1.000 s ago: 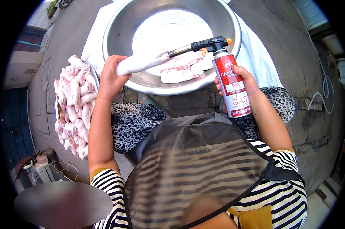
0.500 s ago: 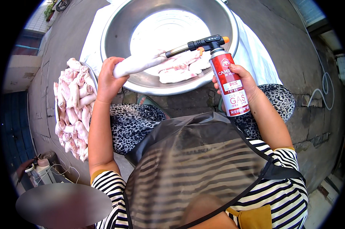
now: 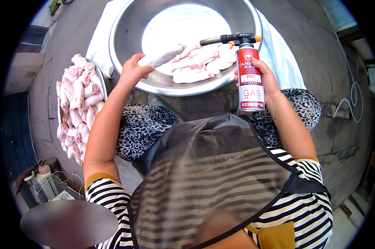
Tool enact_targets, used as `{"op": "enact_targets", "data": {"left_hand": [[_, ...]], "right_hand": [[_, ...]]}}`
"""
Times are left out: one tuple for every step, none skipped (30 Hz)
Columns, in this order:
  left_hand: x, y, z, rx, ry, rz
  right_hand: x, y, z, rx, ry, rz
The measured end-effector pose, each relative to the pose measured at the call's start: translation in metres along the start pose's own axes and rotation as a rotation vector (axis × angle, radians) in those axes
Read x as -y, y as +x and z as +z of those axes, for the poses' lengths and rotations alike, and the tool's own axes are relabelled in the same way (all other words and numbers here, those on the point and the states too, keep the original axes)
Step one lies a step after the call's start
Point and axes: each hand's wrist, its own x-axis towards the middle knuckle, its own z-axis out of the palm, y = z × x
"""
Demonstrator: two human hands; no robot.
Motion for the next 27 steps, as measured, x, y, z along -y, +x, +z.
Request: {"op": "enact_targets", "data": {"left_hand": [[0.001,0.006,0.01,0.053,-0.082,-0.119],[0.005,0.013,0.019,0.072,-0.119,-0.189],[0.011,0.022,0.031,0.095,-0.154,-0.261],[0.018,0.03,0.042,0.119,-0.183,-0.325],[0.028,0.036,0.054,0.118,-0.247,-0.378],[0.035,0.041,0.061,0.16,-0.24,-0.422],[0.04,0.045,0.067,0.2,-0.233,-0.466],[0.048,0.05,0.073,0.22,-0.211,-0.491],[0.057,0.055,0.079,0.238,-0.189,-0.517],[0.065,0.058,0.083,0.25,-0.166,-0.543],[0.074,0.061,0.088,0.248,-0.145,-0.547],[0.078,0.06,0.093,0.249,-0.123,-0.552],[0.082,0.06,0.096,0.249,-0.101,-0.558],[0.086,0.06,0.095,0.226,-0.133,-0.565],[0.082,0.059,0.093,0.234,-0.094,-0.54],[0.081,0.058,0.088,0.241,-0.055,-0.514],[0.082,0.059,0.085,0.249,-0.017,-0.488],[0.084,0.059,0.081,0.213,-0.088,-0.492],[0.085,0.059,0.077,0.222,-0.125,-0.479],[0.086,0.057,0.073,0.231,-0.162,-0.467],[0.083,0.054,0.07,0.241,-0.199,-0.454],[0.079,0.053,0.07,0.24,-0.217,-0.406],[0.074,0.051,0.072,0.239,-0.235,-0.357],[0.072,0.05,0.075,0.235,-0.257,-0.309],[0.073,0.051,0.08,0.225,-0.162,-0.236],[0.077,0.055,0.086,0.214,-0.067,-0.164],[0.082,0.058,0.095,0.204,0.02,-0.092]], "right_hand": [[0.001,0.001,0.001,-0.018,0.004,0.004],[0.0,0.003,-0.002,-0.008,0.017,0.01],[-0.003,0.005,-0.003,-0.02,0.016,0.017],[-0.005,0.007,-0.004,-0.032,0.019,0.017],[-0.005,0.009,-0.004,-0.043,0.022,0.017],[-0.005,0.011,-0.003,-0.047,0.026,0.033],[-0.007,0.014,-0.005,-0.047,0.026,0.058],[-0.01,0.018,-0.007,-0.059,0.025,0.074],[-0.012,0.022,-0.01,-0.07,0.023,0.092],[-0.014,0.025,-0.011,-0.09,0.007,0.113],[-0.015,0.029,-0.014,-0.103,0.005,0.117],[-0.018,0.032,-0.016,-0.117,0.004,0.123],[-0.02,0.034,-0.018,-0.132,0.003,0.129],[-0.021,0.034,-0.019,-0.135,-0.007,0.138],[-0.02,0.035,-0.017,-0.137,-0.019,0.145],[-0.019,0.035,-0.017,-0.14,-0.031,0.152],[-0.02,0.036,-0.019,-0.138,-0.026,0.142],[-0.023,0.038,-0.021,-0.133,-0.02,0.13],[-0.025,0.04,-0.022,-0.128,-0.014,0.118],[-0.024,0.04,-0.022,-0.151,-0.002,0.122],[-0.023,0.039,-0.023,-0.175,0.009,0.126],[-0.023,0.039,-0.024,-0.2,0.021,0.131],[-0.023,0.04,-0.025,-0.197,0.037,0.114],[-0.022,0.041,-0.026,-0.192,0.048,0.098],[-0.022,0.041,-0.026,-0.188,0.06,0.081],[-0.02,0.041,-0.024,-0.199,0.053,0.102],[-0.021,0.042,-0.025,-0.2,0.045,0.101]]}}
